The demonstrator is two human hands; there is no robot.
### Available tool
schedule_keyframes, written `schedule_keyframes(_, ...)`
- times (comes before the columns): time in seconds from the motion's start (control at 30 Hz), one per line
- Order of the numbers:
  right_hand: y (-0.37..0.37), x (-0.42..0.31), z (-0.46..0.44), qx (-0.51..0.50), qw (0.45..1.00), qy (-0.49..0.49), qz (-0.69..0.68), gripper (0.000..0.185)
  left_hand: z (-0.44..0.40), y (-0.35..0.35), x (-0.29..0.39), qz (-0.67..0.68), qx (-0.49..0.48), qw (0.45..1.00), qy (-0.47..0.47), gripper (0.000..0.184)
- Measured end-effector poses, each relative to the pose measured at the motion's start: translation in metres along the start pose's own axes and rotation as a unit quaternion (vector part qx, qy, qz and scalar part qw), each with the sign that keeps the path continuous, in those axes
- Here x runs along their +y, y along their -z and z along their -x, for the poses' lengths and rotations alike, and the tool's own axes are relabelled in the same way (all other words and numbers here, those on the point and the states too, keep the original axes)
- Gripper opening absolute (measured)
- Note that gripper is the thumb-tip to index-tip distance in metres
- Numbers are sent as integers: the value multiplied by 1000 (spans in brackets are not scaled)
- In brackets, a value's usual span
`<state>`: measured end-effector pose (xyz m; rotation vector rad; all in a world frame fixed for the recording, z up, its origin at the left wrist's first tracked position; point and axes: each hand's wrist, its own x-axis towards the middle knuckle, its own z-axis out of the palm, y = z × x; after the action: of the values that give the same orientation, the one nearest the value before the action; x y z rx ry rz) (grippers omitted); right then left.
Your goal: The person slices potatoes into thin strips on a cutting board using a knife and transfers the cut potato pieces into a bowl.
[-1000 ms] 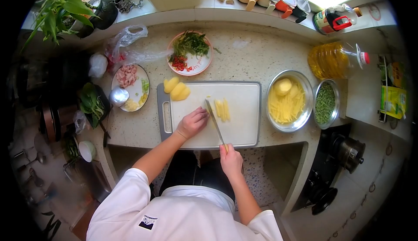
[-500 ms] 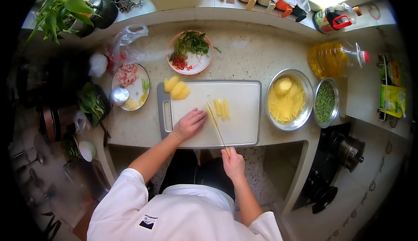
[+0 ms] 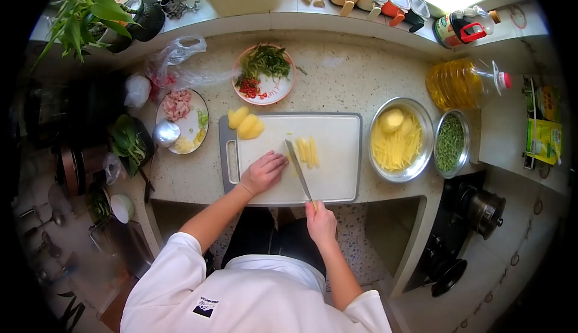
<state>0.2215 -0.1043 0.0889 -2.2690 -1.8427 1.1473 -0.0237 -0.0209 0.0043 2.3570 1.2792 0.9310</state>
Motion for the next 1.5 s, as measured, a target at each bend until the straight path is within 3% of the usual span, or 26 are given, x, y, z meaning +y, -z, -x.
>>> schedule_keyframes(0.1,-7,10,-2,5,993,-1,-117,35,0,-1,1,6,-1,1000,4,42)
schedule_keyframes(0.3,8,4,9,20,994,65,-84,40,1,0,1,8,-1,1000,5,42)
schedule_keyframes(0.9,4,4,8,-3,995,54,-80,37,1,-2,-1,7,3,1000,6,39)
schedule_keyframes(1.1,7,-9,1,-4,999,6,-36,36,1,0,1,3,-1,1000,4,41)
schedule_keyframes(1.3,-13,13,3,25,980,-5,-196,39,3,-3,-2,9,-5,1000,5,44)
schedule_keyframes(1.43,1,12,12,0,997,33,-73,37,4,-3,1,13,-1,1000,7,44)
schedule_keyframes(1.5,0,12,13,-3,996,35,-76,36,4,-1,-1,12,-1,1000,10,43)
